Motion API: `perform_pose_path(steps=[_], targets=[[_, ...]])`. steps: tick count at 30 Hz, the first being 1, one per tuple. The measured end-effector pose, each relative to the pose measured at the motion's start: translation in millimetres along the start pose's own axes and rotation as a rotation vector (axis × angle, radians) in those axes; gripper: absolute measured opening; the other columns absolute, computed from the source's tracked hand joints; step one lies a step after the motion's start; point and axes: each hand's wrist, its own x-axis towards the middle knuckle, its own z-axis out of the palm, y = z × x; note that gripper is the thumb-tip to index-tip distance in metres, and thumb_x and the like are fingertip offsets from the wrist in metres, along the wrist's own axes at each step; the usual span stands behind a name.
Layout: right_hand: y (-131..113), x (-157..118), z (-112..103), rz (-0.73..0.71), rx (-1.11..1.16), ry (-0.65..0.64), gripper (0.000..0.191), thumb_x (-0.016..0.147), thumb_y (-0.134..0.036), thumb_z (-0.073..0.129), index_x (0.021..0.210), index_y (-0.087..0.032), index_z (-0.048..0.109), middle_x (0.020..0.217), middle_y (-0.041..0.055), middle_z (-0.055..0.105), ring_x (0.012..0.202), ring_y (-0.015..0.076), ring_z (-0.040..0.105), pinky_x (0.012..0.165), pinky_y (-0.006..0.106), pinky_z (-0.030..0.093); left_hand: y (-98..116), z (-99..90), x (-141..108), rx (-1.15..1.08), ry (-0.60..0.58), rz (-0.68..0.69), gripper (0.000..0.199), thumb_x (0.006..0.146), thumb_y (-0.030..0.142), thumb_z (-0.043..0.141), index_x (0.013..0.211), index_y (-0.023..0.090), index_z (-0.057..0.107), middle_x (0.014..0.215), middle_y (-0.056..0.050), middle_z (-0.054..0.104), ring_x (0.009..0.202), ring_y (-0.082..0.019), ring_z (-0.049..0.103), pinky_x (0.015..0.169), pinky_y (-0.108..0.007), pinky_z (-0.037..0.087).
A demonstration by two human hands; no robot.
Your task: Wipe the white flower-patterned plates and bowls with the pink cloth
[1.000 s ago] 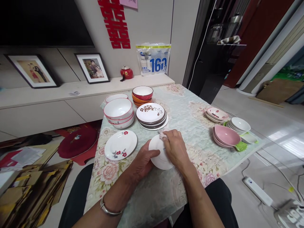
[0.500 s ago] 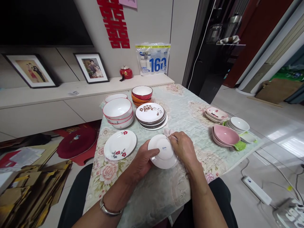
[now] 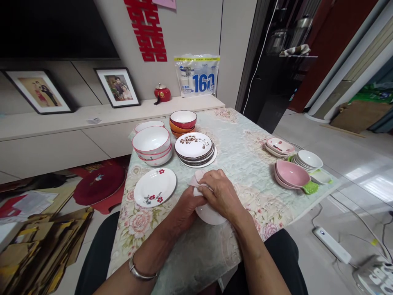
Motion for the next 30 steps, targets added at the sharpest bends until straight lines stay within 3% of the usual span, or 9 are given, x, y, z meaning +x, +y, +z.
perform_pose_path(steps=[7,10,14,16,18,21,24,27,30], targets=[[30,-8,-5,0.447,-0.166,0.04,0.024,0.097,-0.03,0.051,0.094,-0.019,0.072,0.095,0.0095,0.068,0.091,0.0246,0.062,0.08,0.036,0.045,7,-2.6,1,-0.087,0.158,-0.121,0.058,0.051,0.006,0.065,0.108,0.013,0.063,0.092,-0.008,0.075,0.09,-0.028,0.068,0.076,-0.034,0.05],[21,-6,-1,0.38,-0.242,0.059,0.024,0.097,-0.029,0.051,0.093,-0.018,0.072,0.093,0.0105,0.066,0.092,0.0257,0.06,0.08,0.036,0.045,9,-1.8,1,-0.123,0.145,-0.135,0.059,0.05,0.007,0.069,0.108,0.013,0.065,0.092,-0.008,0.075,0.09,-0.028,0.069,0.079,-0.036,0.05],[-1,1,8,0.07,-0.151,-0.006,0.018,0.097,-0.024,0.054,0.096,-0.019,0.072,0.1,0.0084,0.068,0.096,0.0238,0.057,0.087,0.036,0.044,8,0.8,0,-0.145,0.095,-0.142,0.062,0.05,0.004,0.069,0.111,0.015,0.065,0.089,-0.005,0.074,0.084,-0.025,0.07,0.076,-0.034,0.05],[-4,2,9,0.006,-0.09,-0.042,0.017,0.097,-0.024,0.055,0.098,-0.02,0.072,0.102,0.0067,0.068,0.097,0.0227,0.057,0.089,0.035,0.043,7,1.2,-1,-0.132,0.091,-0.134,0.063,0.051,0.004,0.068,0.113,0.015,0.065,0.087,-0.005,0.074,0.082,-0.024,0.07,0.073,-0.032,0.049],[2,0,7,0.086,-0.104,-0.039,0.017,0.097,-0.024,0.055,0.097,-0.02,0.072,0.101,0.0069,0.068,0.098,0.0228,0.058,0.088,0.034,0.044,6,0.4,0,-0.115,0.121,-0.134,0.064,0.049,0.003,0.068,0.112,0.015,0.065,0.086,-0.005,0.074,0.082,-0.025,0.069,0.07,-0.031,0.049],[19,-5,-1,0.332,-0.217,-0.005,0.022,0.098,-0.026,0.051,0.095,-0.019,0.072,0.096,0.0084,0.068,0.093,0.0232,0.061,0.082,0.034,0.045,5,-1.9,1,-0.138,0.206,-0.11,0.064,0.047,0.004,0.073,0.109,0.014,0.065,0.091,-0.007,0.075,0.085,-0.026,0.068,0.074,-0.034,0.05],[28,-8,-6,0.459,-0.31,0.014,0.025,0.098,-0.029,0.049,0.095,-0.019,0.072,0.093,0.0094,0.068,0.092,0.0236,0.063,0.078,0.033,0.044,5,-2.9,3,-0.189,0.203,-0.062,0.062,0.05,0.011,0.081,0.111,0.011,0.066,0.1,-0.012,0.075,0.093,-0.029,0.068,0.08,-0.036,0.05],[23,-7,-5,0.44,-0.354,0.079,0.025,0.097,-0.028,0.049,0.096,-0.018,0.072,0.092,0.0105,0.067,0.093,0.0249,0.063,0.078,0.033,0.046,5,-0.9,3,-0.233,0.145,-0.048,0.068,0.053,0.012,0.083,0.119,0.013,0.064,0.105,-0.012,0.075,0.097,-0.029,0.068,0.081,-0.035,0.05],[10,-4,0,0.265,-0.256,0.13,0.022,0.096,-0.026,0.052,0.102,-0.018,0.072,0.099,0.0108,0.066,0.098,0.025,0.061,0.085,0.036,0.047,5,2.2,2,-0.255,0.09,-0.06,0.073,0.053,0.007,0.081,0.122,0.016,0.062,0.105,-0.01,0.075,0.097,-0.027,0.069,0.08,-0.034,0.05]])
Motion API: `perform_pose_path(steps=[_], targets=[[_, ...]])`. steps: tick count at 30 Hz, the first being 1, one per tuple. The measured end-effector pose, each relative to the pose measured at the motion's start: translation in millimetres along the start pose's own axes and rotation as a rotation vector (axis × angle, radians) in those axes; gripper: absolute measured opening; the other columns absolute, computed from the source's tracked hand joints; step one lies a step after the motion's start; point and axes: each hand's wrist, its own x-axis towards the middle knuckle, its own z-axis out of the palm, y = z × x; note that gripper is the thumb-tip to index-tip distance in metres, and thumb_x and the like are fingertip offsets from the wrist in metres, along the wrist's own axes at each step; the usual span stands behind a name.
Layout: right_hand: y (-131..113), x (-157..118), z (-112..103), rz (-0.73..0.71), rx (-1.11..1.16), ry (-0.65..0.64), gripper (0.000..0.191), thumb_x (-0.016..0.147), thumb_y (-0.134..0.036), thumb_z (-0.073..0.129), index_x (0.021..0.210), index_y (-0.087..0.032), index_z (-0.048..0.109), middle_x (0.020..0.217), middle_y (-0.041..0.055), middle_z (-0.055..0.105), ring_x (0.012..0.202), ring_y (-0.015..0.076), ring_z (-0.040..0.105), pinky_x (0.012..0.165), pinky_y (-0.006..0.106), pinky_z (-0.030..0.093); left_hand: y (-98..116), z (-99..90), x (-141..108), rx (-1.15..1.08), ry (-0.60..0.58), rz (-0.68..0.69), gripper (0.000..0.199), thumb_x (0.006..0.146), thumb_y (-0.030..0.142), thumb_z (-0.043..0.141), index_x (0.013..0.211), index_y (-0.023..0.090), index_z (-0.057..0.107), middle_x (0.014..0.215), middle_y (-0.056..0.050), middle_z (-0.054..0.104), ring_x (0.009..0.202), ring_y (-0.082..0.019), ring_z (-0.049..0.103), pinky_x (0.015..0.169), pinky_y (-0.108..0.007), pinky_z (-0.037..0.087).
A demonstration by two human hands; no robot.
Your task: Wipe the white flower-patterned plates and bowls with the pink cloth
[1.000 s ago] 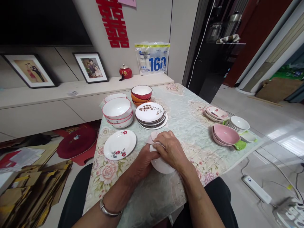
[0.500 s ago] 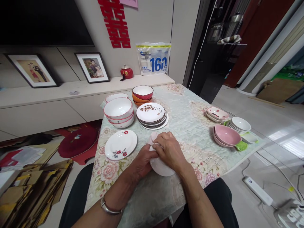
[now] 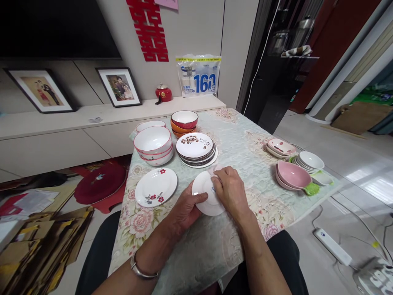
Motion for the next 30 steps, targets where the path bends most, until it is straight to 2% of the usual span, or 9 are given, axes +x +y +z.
perform_pose_path(steps=[3,5,11,14,17,20,24,26,30], targets=[[-11,0,-1,-0.194,0.173,-0.06,0.02,0.096,-0.025,0.055,0.106,-0.021,0.073,0.108,0.009,0.066,0.103,0.0236,0.058,0.091,0.036,0.047,-2,0.8,-1,0.027,-0.023,-0.032,0.069,0.053,0.005,0.079,0.119,0.016,0.062,0.101,-0.008,0.075,0.091,-0.025,0.069,0.077,-0.032,0.05],[-11,0,-2,-0.224,0.221,-0.102,0.021,0.098,-0.026,0.053,0.104,-0.023,0.073,0.109,0.0081,0.067,0.103,0.023,0.057,0.091,0.036,0.047,-3,0.1,-1,0.047,-0.018,-0.044,0.065,0.053,0.003,0.076,0.115,0.016,0.063,0.098,-0.007,0.075,0.088,-0.023,0.069,0.077,-0.031,0.049],[19,2,-2,0.093,0.034,-0.109,0.028,0.099,-0.027,0.047,0.091,-0.02,0.073,0.09,0.008,0.066,0.09,0.0228,0.061,0.081,0.034,0.046,0,-3.2,-1,0.071,-0.02,-0.025,0.06,0.053,0.006,0.073,0.112,0.014,0.067,0.101,-0.01,0.075,0.099,-0.029,0.067,0.087,-0.037,0.05],[23,1,2,0.13,-0.057,-0.094,0.03,0.099,-0.029,0.045,0.09,-0.019,0.073,0.086,0.0082,0.064,0.086,0.023,0.061,0.077,0.034,0.045,2,-4.8,0,0.066,0.037,0.008,0.062,0.054,0.009,0.077,0.115,0.013,0.067,0.103,-0.011,0.076,0.101,-0.03,0.067,0.087,-0.038,0.05],[12,-1,5,0.048,-0.078,-0.014,0.027,0.098,-0.029,0.049,0.097,-0.018,0.073,0.09,0.0106,0.064,0.09,0.0255,0.06,0.079,0.036,0.046,3,-5.2,1,0.04,0.062,0.04,0.065,0.059,0.015,0.081,0.122,0.014,0.064,0.107,-0.011,0.075,0.099,-0.028,0.067,0.085,-0.037,0.05],[-3,-1,3,-0.11,0.028,0.05,0.023,0.096,-0.026,0.053,0.103,-0.018,0.073,0.099,0.0119,0.065,0.097,0.0262,0.059,0.086,0.038,0.048,2,-2.5,-1,0.069,0.018,0.034,0.068,0.061,0.014,0.08,0.126,0.014,0.061,0.104,-0.01,0.075,0.092,-0.025,0.069,0.081,-0.034,0.049],[-11,-1,-3,-0.256,0.145,-0.015,0.02,0.097,-0.025,0.055,0.102,-0.02,0.073,0.105,0.0103,0.067,0.099,0.0246,0.057,0.089,0.038,0.047,-2,2.7,-3,0.164,-0.034,0.011,0.061,0.06,0.009,0.074,0.12,0.014,0.063,0.095,-0.007,0.075,0.086,-0.024,0.069,0.075,-0.031,0.048],[-5,0,-4,-0.208,0.149,-0.063,0.021,0.097,-0.027,0.054,0.098,-0.021,0.074,0.102,0.0092,0.068,0.098,0.0241,0.057,0.089,0.038,0.047,-3,3.4,-4,0.186,-0.001,0.006,0.058,0.059,0.009,0.073,0.116,0.014,0.064,0.093,-0.007,0.075,0.087,-0.025,0.069,0.075,-0.031,0.048],[16,1,-3,0.053,0.086,-0.098,0.025,0.098,-0.029,0.051,0.092,-0.021,0.074,0.092,0.0076,0.068,0.092,0.0229,0.061,0.084,0.035,0.046,-1,0.5,-3,0.113,0.055,0.01,0.063,0.056,0.012,0.078,0.118,0.014,0.065,0.101,-0.009,0.075,0.095,-0.026,0.067,0.081,-0.033,0.049]])
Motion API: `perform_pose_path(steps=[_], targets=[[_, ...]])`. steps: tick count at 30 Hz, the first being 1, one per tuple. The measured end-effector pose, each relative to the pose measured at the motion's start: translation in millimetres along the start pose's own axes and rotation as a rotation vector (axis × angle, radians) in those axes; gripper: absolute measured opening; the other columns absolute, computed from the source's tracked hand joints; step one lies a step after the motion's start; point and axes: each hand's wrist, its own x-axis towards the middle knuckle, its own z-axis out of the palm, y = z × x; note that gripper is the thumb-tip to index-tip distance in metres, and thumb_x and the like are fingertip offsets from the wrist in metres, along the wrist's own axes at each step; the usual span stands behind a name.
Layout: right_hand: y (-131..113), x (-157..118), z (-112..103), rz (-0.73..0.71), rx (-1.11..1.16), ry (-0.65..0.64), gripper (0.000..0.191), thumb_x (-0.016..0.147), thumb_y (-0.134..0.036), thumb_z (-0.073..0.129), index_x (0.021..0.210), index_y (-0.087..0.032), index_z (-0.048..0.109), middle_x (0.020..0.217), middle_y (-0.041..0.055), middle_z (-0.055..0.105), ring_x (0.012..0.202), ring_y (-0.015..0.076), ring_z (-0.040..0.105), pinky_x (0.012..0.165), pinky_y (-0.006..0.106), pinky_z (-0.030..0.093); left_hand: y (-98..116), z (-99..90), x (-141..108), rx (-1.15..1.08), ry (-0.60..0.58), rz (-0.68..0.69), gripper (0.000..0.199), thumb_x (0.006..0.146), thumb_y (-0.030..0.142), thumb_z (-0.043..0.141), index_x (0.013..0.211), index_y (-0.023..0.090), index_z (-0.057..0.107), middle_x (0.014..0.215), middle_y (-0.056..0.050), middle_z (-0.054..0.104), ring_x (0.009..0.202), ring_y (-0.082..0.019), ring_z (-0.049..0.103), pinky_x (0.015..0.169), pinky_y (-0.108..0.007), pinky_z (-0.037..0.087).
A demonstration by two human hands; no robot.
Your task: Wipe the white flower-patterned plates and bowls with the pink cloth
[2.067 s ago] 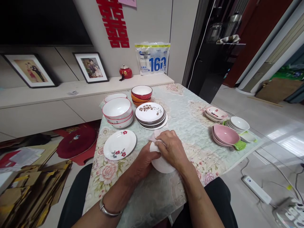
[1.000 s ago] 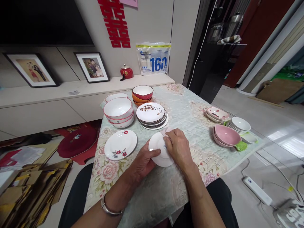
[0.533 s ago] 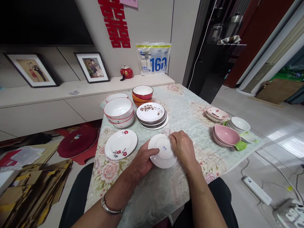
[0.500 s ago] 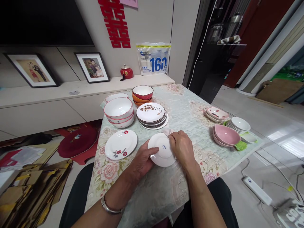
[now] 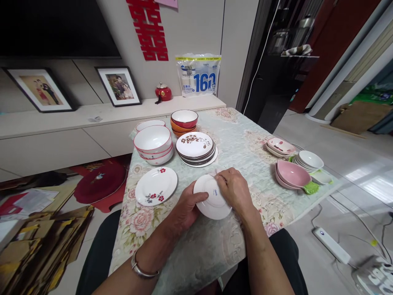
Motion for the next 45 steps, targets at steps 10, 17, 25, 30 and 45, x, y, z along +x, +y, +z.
perform_pose_path(steps=[10,17,25,30,45], targets=[[-24,-3,6,-0.227,0.031,0.084,0.022,0.097,-0.027,0.054,0.1,-0.021,0.074,0.099,0.01,0.067,0.097,0.0248,0.058,0.087,0.039,0.048,-1,3.4,-2,0.074,-0.072,-0.006,0.046,0.057,0.01,0.071,0.103,0.013,0.069,0.082,-0.004,0.073,0.075,-0.02,0.064,0.07,-0.03,0.046],[-15,-1,5,-0.186,0.137,-0.001,0.023,0.098,-0.027,0.053,0.09,-0.022,0.074,0.099,0.0071,0.068,0.098,0.0225,0.059,0.089,0.037,0.046,-1,2.2,-2,0.068,-0.043,-0.016,0.047,0.055,0.008,0.067,0.101,0.014,0.066,0.079,-0.002,0.07,0.076,-0.02,0.064,0.07,-0.03,0.045],[-9,-1,2,-0.062,0.036,0.079,0.023,0.097,-0.026,0.052,0.087,-0.021,0.073,0.09,0.0074,0.066,0.091,0.0228,0.059,0.082,0.035,0.046,2,-1.1,2,0.009,-0.017,-0.034,0.05,0.057,0.016,0.079,0.105,0.014,0.068,0.087,-0.007,0.074,0.084,-0.025,0.068,0.076,-0.034,0.048],[-25,-2,2,-0.275,0.041,-0.026,0.021,0.097,-0.025,0.054,0.089,-0.023,0.074,0.1,0.0078,0.067,0.097,0.0231,0.057,0.088,0.037,0.045,1,0.7,0,0.041,-0.094,0.01,0.053,0.062,0.02,0.084,0.111,0.015,0.067,0.089,-0.006,0.075,0.082,-0.024,0.068,0.076,-0.034,0.048],[-24,-3,2,-0.15,-0.054,0.07,0.021,0.097,-0.025,0.053,0.091,-0.02,0.073,0.096,0.0098,0.065,0.095,0.0243,0.058,0.085,0.037,0.046,-1,1.0,2,0.008,-0.083,-0.015,0.053,0.053,0.002,0.07,0.105,0.013,0.069,0.088,-0.005,0.075,0.083,-0.023,0.068,0.074,-0.032,0.049]])
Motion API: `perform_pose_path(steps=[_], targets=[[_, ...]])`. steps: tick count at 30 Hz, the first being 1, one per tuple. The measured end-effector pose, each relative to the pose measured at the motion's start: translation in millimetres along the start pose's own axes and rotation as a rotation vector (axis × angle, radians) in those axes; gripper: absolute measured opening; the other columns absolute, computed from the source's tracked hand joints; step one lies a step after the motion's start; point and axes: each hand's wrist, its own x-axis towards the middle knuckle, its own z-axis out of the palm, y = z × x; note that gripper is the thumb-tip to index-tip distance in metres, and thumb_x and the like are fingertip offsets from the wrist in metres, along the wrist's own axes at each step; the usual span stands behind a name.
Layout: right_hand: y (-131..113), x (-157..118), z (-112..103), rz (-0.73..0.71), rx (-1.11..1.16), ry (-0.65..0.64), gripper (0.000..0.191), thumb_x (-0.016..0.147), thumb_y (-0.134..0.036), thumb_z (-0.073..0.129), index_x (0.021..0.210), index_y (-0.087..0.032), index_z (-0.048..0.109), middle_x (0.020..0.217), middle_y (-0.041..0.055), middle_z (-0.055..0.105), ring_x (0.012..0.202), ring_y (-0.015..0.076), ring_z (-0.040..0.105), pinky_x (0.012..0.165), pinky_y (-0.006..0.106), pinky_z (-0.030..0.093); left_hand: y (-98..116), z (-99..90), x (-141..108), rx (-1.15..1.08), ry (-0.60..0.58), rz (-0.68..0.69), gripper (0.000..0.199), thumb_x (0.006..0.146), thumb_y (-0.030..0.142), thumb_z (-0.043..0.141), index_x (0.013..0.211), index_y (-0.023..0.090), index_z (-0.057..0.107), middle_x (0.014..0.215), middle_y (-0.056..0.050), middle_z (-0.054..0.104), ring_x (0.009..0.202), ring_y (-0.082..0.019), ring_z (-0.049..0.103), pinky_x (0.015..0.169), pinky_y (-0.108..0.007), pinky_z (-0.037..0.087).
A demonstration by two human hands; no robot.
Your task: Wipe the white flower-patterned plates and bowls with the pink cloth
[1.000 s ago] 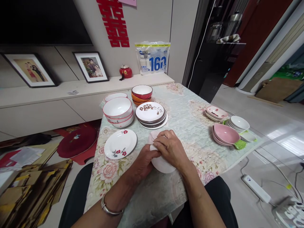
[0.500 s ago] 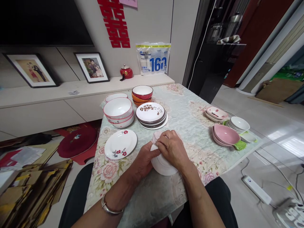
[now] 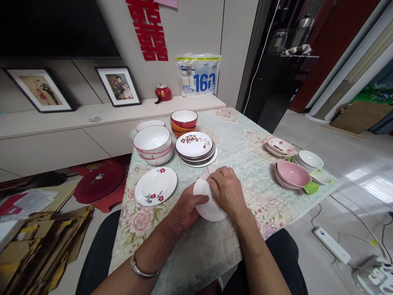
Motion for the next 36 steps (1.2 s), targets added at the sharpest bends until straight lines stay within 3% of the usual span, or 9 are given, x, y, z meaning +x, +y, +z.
perform_pose_path(steps=[3,5,7,12,15,21,26,32,36], targets=[[-9,1,-2,-0.172,0.115,-0.057,0.018,0.096,-0.023,0.056,0.091,-0.022,0.073,0.102,0.0087,0.066,0.098,0.024,0.056,0.088,0.038,0.047,-1,-0.5,-1,0.021,-0.033,-0.001,0.051,0.054,0.003,0.069,0.104,0.015,0.068,0.082,-0.003,0.074,0.077,-0.022,0.067,0.068,-0.029,0.047],[-8,1,-3,-0.206,0.184,-0.076,0.016,0.095,-0.023,0.058,0.091,-0.023,0.074,0.104,0.0078,0.066,0.1,0.0237,0.056,0.089,0.038,0.047,0,-0.9,-1,0.013,-0.049,-0.003,0.055,0.054,0.003,0.069,0.108,0.015,0.067,0.083,-0.003,0.074,0.078,-0.022,0.068,0.069,-0.029,0.047],[0,1,-3,-0.144,0.224,-0.068,0.017,0.095,-0.023,0.058,0.089,-0.023,0.073,0.102,0.007,0.067,0.101,0.0232,0.057,0.089,0.037,0.047,0,-1.2,-1,0.001,-0.027,-0.013,0.055,0.053,0.002,0.069,0.107,0.014,0.067,0.084,-0.004,0.075,0.08,-0.023,0.068,0.07,-0.03,0.047],[29,-1,-1,0.212,0.148,-0.017,0.021,0.094,-0.028,0.054,0.087,-0.022,0.072,0.091,0.0065,0.068,0.089,0.0223,0.062,0.081,0.035,0.046,1,-3.1,0,-0.006,0.029,0.015,0.055,0.054,0.009,0.077,0.108,0.011,0.07,0.093,-0.009,0.076,0.09,-0.027,0.069,0.078,-0.034,0.049],[35,-2,1,0.259,0.059,0.006,0.022,0.094,-0.029,0.053,0.089,-0.02,0.073,0.091,0.0075,0.069,0.088,0.0228,0.063,0.08,0.035,0.045,0,-4.7,2,-0.042,0.073,0.046,0.06,0.057,0.018,0.084,0.115,0.011,0.068,0.097,-0.012,0.076,0.09,-0.027,0.069,0.08,-0.036,0.05],[12,-1,4,0.034,0.001,0.065,0.02,0.095,-0.025,0.056,0.093,-0.017,0.074,0.093,0.0105,0.066,0.093,0.0252,0.059,0.083,0.037,0.045,-2,-0.2,1,-0.032,0.017,0.016,0.057,0.056,0.009,0.08,0.111,0.013,0.066,0.093,-0.008,0.076,0.083,-0.022,0.068,0.076,-0.031,0.048],[-2,1,0,-0.186,0.144,-0.056,0.018,0.096,-0.024,0.057,0.092,-0.022,0.074,0.103,0.0077,0.067,0.099,0.023,0.056,0.089,0.037,0.045,-2,1.9,-3,0.045,0.004,-0.012,0.051,0.055,0.006,0.069,0.105,0.013,0.067,0.079,-0.003,0.073,0.072,-0.02,0.066,0.067,-0.029,0.045],[29,-2,0,0.153,0.11,-0.026,0.019,0.095,-0.025,0.056,0.089,-0.021,0.074,0.09,0.0063,0.067,0.09,0.0223,0.061,0.082,0.035,0.046,0,0.1,-2,0.007,0.033,0.0,0.052,0.056,0.014,0.075,0.108,0.012,0.068,0.09,-0.009,0.075,0.086,-0.026,0.067,0.076,-0.033,0.048],[30,-2,5,0.177,0.005,0.025,0.021,0.095,-0.027,0.055,0.09,-0.019,0.074,0.087,0.0078,0.065,0.088,0.0241,0.061,0.079,0.036,0.045,-1,1.4,-1,-0.047,0.066,0.041,0.063,0.055,0.011,0.075,0.117,0.014,0.065,0.101,-0.009,0.076,0.097,-0.027,0.067,0.081,-0.034,0.049]])
